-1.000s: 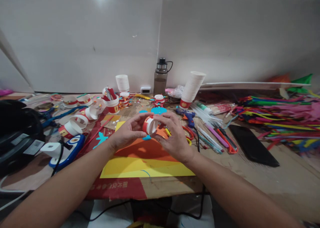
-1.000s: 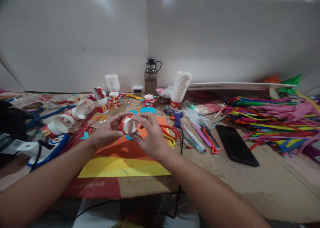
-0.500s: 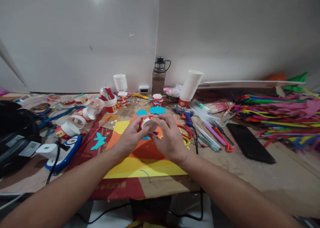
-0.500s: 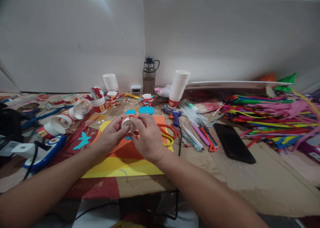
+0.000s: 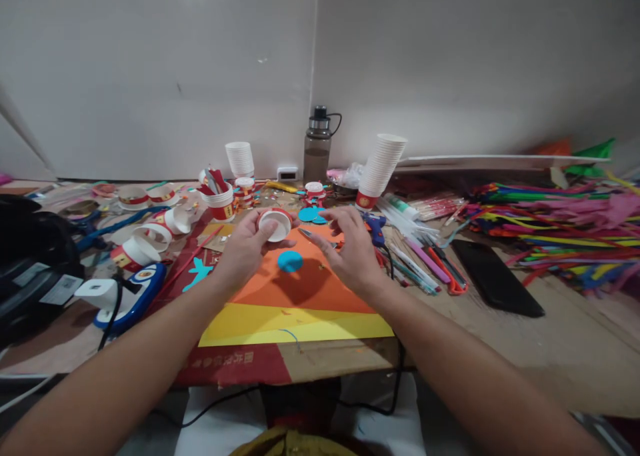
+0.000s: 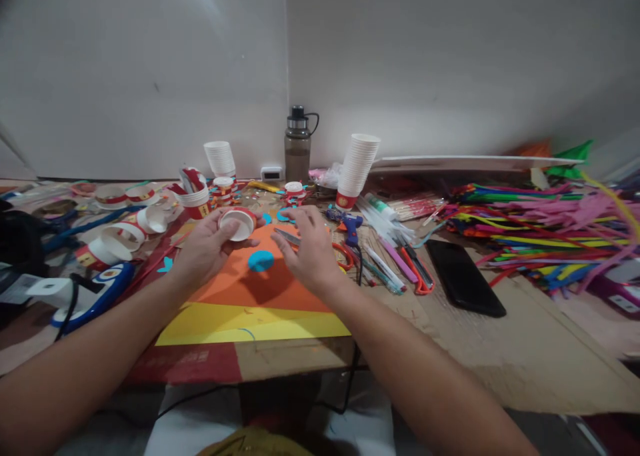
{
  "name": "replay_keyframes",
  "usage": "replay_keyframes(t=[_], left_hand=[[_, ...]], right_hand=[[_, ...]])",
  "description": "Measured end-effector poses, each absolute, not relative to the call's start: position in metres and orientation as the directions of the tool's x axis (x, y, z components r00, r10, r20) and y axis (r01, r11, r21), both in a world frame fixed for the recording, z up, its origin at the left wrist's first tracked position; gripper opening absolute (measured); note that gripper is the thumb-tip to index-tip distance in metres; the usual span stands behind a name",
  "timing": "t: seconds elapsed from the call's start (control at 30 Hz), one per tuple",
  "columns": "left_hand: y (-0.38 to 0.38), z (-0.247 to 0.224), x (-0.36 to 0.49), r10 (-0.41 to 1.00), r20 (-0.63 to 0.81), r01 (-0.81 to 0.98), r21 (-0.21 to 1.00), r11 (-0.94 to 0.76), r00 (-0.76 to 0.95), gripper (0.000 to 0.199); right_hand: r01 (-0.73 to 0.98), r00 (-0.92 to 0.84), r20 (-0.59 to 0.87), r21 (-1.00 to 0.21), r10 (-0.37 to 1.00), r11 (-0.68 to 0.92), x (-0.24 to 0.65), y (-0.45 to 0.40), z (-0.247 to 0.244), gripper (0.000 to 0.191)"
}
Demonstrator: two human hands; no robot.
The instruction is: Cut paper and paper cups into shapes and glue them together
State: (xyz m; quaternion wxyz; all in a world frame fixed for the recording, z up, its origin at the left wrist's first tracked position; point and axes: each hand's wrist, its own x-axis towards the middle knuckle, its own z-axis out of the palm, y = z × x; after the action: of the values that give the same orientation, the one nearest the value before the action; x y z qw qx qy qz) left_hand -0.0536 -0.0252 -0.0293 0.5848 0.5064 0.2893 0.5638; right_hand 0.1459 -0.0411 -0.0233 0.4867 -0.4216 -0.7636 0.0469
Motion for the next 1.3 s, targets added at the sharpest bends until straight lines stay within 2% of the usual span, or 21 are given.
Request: replay_keyframes(t=[0.2, 0.33, 0.43, 0.5, 0.6, 0.67, 0.73, 0.8, 0.87, 0.9, 1.0, 1.07, 1.17, 1.3], left_hand=[[-0.010, -0.026, -0.067, 0.957, 0.259, -0.361, 0.912, -0.196, 0.134, 0.026], [-0.002, -0.029, -0.072, 0.962, 0.252, -0.393, 0.899, -0.194, 0.102, 0.024], [0.001, -0.033, -0.073, 0.973, 0.215, -0.383, 0.909, -0.168, 0.085, 0.022], [0.000, -0.037, -0.071, 0.978, 0.184, -0.361, 0.922, -0.138, 0.096, 0.020], [-0.002, -0.040, -0.067, 0.979, 0.153, -0.341, 0.935, -0.100, 0.134, 0.023], [-0.004, -0.041, -0.065, 0.978, 0.151, -0.338, 0.937, -0.094, 0.145, 0.023], [-0.005, -0.040, -0.064, 0.978, 0.151, -0.332, 0.938, -0.097, 0.142, 0.022], [-0.006, -0.041, -0.064, 0.978, 0.150, -0.317, 0.943, -0.099, 0.143, 0.022], [-0.007, -0.044, -0.062, 0.979, 0.143, -0.298, 0.950, -0.096, 0.142, 0.022], [-0.007, -0.045, -0.062, 0.982, 0.137, -0.289, 0.953, -0.094, 0.133, 0.021], [-0.007, -0.050, -0.060, 0.988, 0.124, -0.266, 0.959, -0.096, 0.094, 0.020], [-0.007, -0.051, -0.059, 0.989, 0.121, -0.260, 0.961, -0.096, 0.083, 0.018], [-0.007, -0.050, -0.059, 0.988, 0.120, -0.261, 0.961, -0.092, 0.094, 0.018], [-0.009, -0.048, -0.059, 0.985, 0.117, -0.255, 0.964, -0.082, 0.126, 0.019]], right_hand=[[0.631, -0.063, 0.732, -0.498, 0.678, 0.596, 0.164, -0.028, -0.014, 0.015], [0.626, 0.015, 0.761, -0.513, 0.649, 0.587, 0.175, -0.022, -0.008, 0.013], [0.537, 0.171, 0.769, -0.597, 0.616, 0.596, 0.194, -0.012, -0.001, 0.018], [0.438, 0.341, 0.735, -0.676, 0.586, 0.592, 0.214, -0.003, 0.003, 0.018], [0.224, 0.606, 0.562, -0.799, 0.563, 0.558, 0.240, 0.004, 0.006, 0.012], [0.241, 0.611, 0.567, -0.798, 0.552, 0.552, 0.245, 0.000, 0.006, 0.011], [0.374, 0.421, 0.654, -0.756, 0.628, 0.537, 0.238, -0.011, 0.005, 0.012], [0.538, 0.133, 0.641, -0.687, 0.756, 0.488, 0.222, -0.024, 0.002, 0.013], [0.752, -0.109, 0.472, -0.537, 0.875, 0.383, 0.204, -0.037, -0.002, 0.014], [0.846, -0.180, 0.374, -0.413, 0.910, 0.337, 0.196, -0.043, -0.005, 0.016], [0.977, -0.205, 0.117, -0.033, 0.972, 0.210, 0.178, -0.052, -0.018, 0.030], [0.981, -0.175, 0.022, 0.086, 0.984, 0.172, 0.172, -0.054, -0.028, 0.033], [0.977, -0.177, 0.010, 0.122, 0.984, 0.175, 0.168, -0.053, -0.037, 0.033], [0.986, -0.167, 0.014, -0.004, 0.986, 0.167, 0.173, -0.050, -0.029, 0.032]])
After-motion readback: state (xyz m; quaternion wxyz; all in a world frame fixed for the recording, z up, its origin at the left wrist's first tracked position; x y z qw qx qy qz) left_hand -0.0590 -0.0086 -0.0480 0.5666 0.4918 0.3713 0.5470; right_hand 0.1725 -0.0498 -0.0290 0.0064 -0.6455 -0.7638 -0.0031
